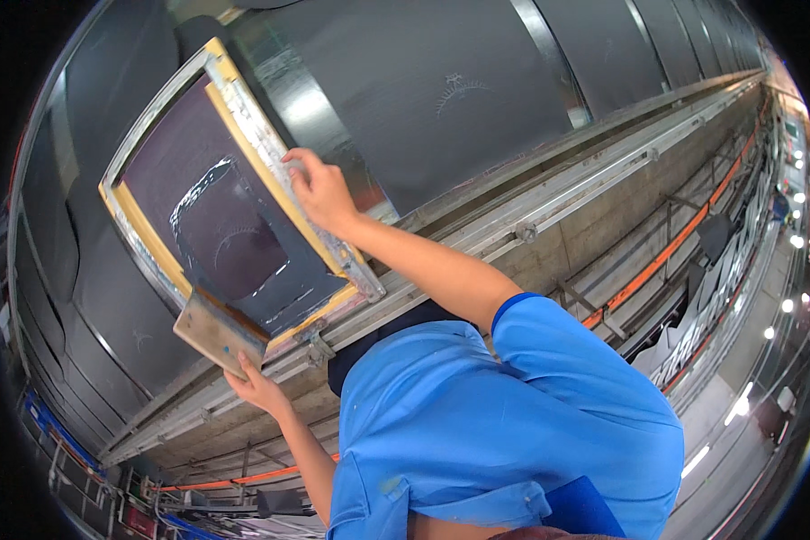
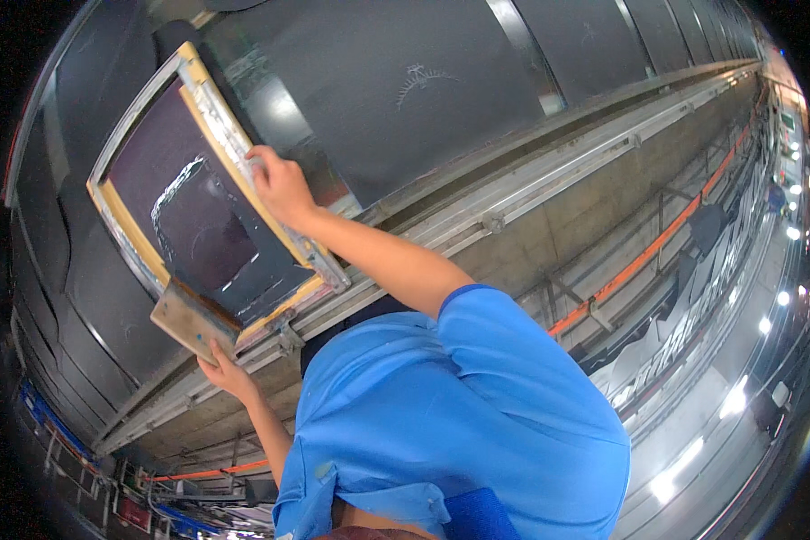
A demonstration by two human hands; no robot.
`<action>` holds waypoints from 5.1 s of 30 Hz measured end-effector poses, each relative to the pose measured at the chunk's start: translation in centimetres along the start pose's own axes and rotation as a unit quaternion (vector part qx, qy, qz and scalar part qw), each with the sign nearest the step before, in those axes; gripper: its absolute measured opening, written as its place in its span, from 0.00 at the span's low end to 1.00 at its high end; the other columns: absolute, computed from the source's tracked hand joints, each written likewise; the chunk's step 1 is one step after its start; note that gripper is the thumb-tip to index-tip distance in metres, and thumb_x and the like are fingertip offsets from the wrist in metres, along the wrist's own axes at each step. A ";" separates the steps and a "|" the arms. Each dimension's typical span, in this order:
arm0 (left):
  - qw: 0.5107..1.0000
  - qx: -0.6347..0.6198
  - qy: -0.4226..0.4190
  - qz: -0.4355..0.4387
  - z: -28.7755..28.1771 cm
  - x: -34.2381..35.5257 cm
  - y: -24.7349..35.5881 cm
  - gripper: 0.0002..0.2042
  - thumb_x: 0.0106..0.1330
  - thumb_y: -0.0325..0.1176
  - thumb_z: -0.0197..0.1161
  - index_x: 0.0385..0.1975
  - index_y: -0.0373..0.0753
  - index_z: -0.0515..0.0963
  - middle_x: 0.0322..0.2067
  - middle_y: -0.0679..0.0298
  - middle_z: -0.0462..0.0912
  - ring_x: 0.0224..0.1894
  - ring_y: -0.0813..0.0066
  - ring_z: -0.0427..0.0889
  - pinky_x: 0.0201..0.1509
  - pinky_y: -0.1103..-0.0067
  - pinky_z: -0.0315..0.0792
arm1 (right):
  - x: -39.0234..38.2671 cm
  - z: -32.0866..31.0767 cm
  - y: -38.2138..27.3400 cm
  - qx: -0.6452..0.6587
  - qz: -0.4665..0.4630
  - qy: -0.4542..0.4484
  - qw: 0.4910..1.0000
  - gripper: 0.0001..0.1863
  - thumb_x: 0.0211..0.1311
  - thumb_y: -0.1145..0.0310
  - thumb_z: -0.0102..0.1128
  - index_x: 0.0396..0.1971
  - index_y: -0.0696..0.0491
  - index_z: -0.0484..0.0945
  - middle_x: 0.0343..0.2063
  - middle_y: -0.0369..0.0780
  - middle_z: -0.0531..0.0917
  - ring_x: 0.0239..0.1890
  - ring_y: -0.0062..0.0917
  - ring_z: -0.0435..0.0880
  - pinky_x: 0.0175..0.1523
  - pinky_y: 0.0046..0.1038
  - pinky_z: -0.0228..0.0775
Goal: The person uses a squeegee to pull dark ink across a screen-printing frame repeatedly. The person briefly lifts the frame to inspect the underside, then resumes squeegeeing the same area.
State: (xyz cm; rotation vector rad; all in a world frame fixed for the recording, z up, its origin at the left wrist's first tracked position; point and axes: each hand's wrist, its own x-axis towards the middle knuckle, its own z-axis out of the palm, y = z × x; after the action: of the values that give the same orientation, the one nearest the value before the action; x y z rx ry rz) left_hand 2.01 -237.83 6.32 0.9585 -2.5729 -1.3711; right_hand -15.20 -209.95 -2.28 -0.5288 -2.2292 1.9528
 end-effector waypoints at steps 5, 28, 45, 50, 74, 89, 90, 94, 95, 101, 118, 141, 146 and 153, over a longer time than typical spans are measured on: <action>0.995 0.091 0.031 -0.002 0.2 -0.3 1.7 0.25 0.77 0.44 0.60 0.59 0.25 0.72 0.53 0.48 0.79 0.52 0.65 0.78 0.58 0.70 0.71 | -0.1 0.5 -0.4 0.035 0.018 -0.011 0.999 0.11 0.71 0.73 0.54 0.51 0.51 0.74 0.18 0.50 0.77 0.23 0.45 0.81 0.29 0.39 0.69; 0.947 0.312 0.078 -0.024 5.9 2.7 7.6 0.30 0.76 0.50 0.58 0.63 0.27 0.68 0.56 0.45 0.75 0.55 0.61 0.78 0.57 0.66 0.74 | 0.7 -0.5 0.1 0.151 0.102 -0.059 0.981 0.15 0.66 0.79 0.58 0.51 0.52 0.77 0.36 0.43 0.85 0.36 0.38 0.86 0.42 0.39 0.79; 0.983 0.090 0.144 -0.073 2.6 2.4 5.3 0.19 0.71 0.38 0.62 0.56 0.31 0.75 0.55 0.52 0.79 0.53 0.61 0.78 0.59 0.65 0.75 | 0.2 0.3 0.1 0.155 0.061 0.021 0.986 0.13 0.67 0.77 0.57 0.50 0.53 0.79 0.41 0.47 0.87 0.38 0.43 0.88 0.40 0.39 0.81; 0.976 0.168 0.133 -0.031 -0.4 1.7 2.9 0.12 0.70 0.34 0.62 0.45 0.31 0.81 0.43 0.59 0.84 0.42 0.66 0.83 0.52 0.68 0.78 | -0.3 -0.5 0.1 0.048 0.119 -0.060 0.990 0.12 0.70 0.67 0.55 0.50 0.49 0.80 0.35 0.51 0.86 0.38 0.52 0.86 0.42 0.46 0.78; 0.967 0.242 0.048 0.070 1.2 5.0 1.7 0.22 0.74 0.45 0.62 0.48 0.25 0.76 0.43 0.49 0.81 0.44 0.62 0.79 0.51 0.67 0.72 | 0.7 0.4 1.1 0.049 0.022 -0.016 0.998 0.18 0.67 0.71 0.59 0.56 0.48 0.77 0.46 0.47 0.83 0.48 0.42 0.81 0.45 0.41 0.74; 0.953 0.277 0.118 -0.017 0.7 6.2 7.1 0.21 0.74 0.46 0.63 0.42 0.27 0.75 0.46 0.51 0.80 0.45 0.66 0.79 0.52 0.69 0.76 | 12.8 -17.2 4.4 0.018 -0.152 0.329 0.932 0.41 0.74 0.60 0.40 0.75 0.67 0.35 0.77 0.57 0.40 0.80 0.47 0.35 0.81 0.42 0.29; 0.957 0.263 0.121 -0.019 0.6 6.8 7.1 0.19 0.74 0.44 0.63 0.42 0.28 0.76 0.47 0.50 0.81 0.46 0.66 0.80 0.52 0.69 0.76 | 12.0 -18.1 4.4 0.037 -0.143 0.346 0.926 0.40 0.75 0.59 0.37 0.76 0.65 0.35 0.78 0.55 0.40 0.81 0.45 0.36 0.81 0.40 0.30; 0.954 0.264 0.139 -0.001 2.0 7.0 8.2 0.17 0.74 0.42 0.63 0.44 0.30 0.76 0.48 0.50 0.82 0.48 0.64 0.80 0.55 0.67 0.76 | 10.0 -18.6 6.4 0.095 -0.126 0.339 0.927 0.36 0.79 0.54 0.28 0.77 0.60 0.39 0.79 0.51 0.43 0.81 0.39 0.38 0.82 0.38 0.32; 0.958 0.252 0.135 -0.003 1.8 7.1 7.9 0.18 0.74 0.42 0.63 0.45 0.29 0.76 0.48 0.50 0.82 0.48 0.64 0.80 0.56 0.67 0.76 | 9.5 -18.4 7.4 0.107 -0.126 0.319 0.933 0.36 0.80 0.53 0.26 0.77 0.60 0.41 0.78 0.52 0.44 0.81 0.40 0.39 0.83 0.38 0.32; 0.961 0.247 0.122 0.010 2.0 8.0 8.4 0.20 0.74 0.43 0.63 0.48 0.28 0.76 0.48 0.50 0.82 0.47 0.65 0.80 0.57 0.68 0.77 | 9.1 -18.5 9.4 0.137 -0.128 0.291 0.938 0.36 0.80 0.50 0.23 0.75 0.62 0.53 0.72 0.58 0.60 0.77 0.46 0.55 0.80 0.42 0.48; 0.979 0.191 0.046 0.056 1.5 4.5 -0.5 0.14 0.73 0.39 0.66 0.41 0.32 0.78 0.32 0.64 0.80 0.34 0.79 0.75 0.39 0.78 0.72 | 6.4 -15.7 4.3 -0.098 -0.206 0.122 0.966 0.11 0.68 0.75 0.60 0.48 0.54 0.85 0.46 0.39 0.87 0.49 0.30 0.84 0.56 0.32 0.75; 0.891 0.262 -0.152 0.337 8.2 7.3 0.1 0.31 0.51 0.23 0.70 0.60 0.45 0.76 0.56 0.62 0.82 0.57 0.54 0.77 0.59 0.63 0.72 | 3.2 0.3 2.8 -0.116 0.053 0.014 0.992 0.14 0.71 0.59 0.56 0.50 0.47 0.82 0.28 0.48 0.86 0.33 0.41 0.85 0.43 0.40 0.73; 0.835 0.266 -0.221 0.428 2.4 5.7 -5.0 0.34 0.49 0.20 0.68 0.62 0.47 0.77 0.61 0.63 0.80 0.61 0.58 0.76 0.61 0.65 0.70 | 2.6 0.4 2.7 -0.156 0.009 0.047 0.987 0.13 0.73 0.59 0.55 0.48 0.47 0.83 0.28 0.48 0.85 0.31 0.39 0.84 0.41 0.38 0.72; 0.848 0.203 -0.250 0.422 -1.6 4.1 -7.6 0.31 0.48 0.22 0.70 0.57 0.48 0.81 0.58 0.65 0.83 0.60 0.62 0.79 0.58 0.67 0.71 | 2.4 -0.3 2.8 -0.218 -0.019 0.048 0.975 0.13 0.74 0.59 0.54 0.48 0.48 0.82 0.27 0.48 0.84 0.31 0.38 0.84 0.41 0.38 0.72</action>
State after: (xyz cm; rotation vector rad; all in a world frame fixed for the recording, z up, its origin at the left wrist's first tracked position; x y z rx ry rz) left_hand 3.05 -244.38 0.52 -0.6284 -3.0642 -0.8827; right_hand -16.85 -208.58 -5.32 -0.6077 -2.5865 1.3824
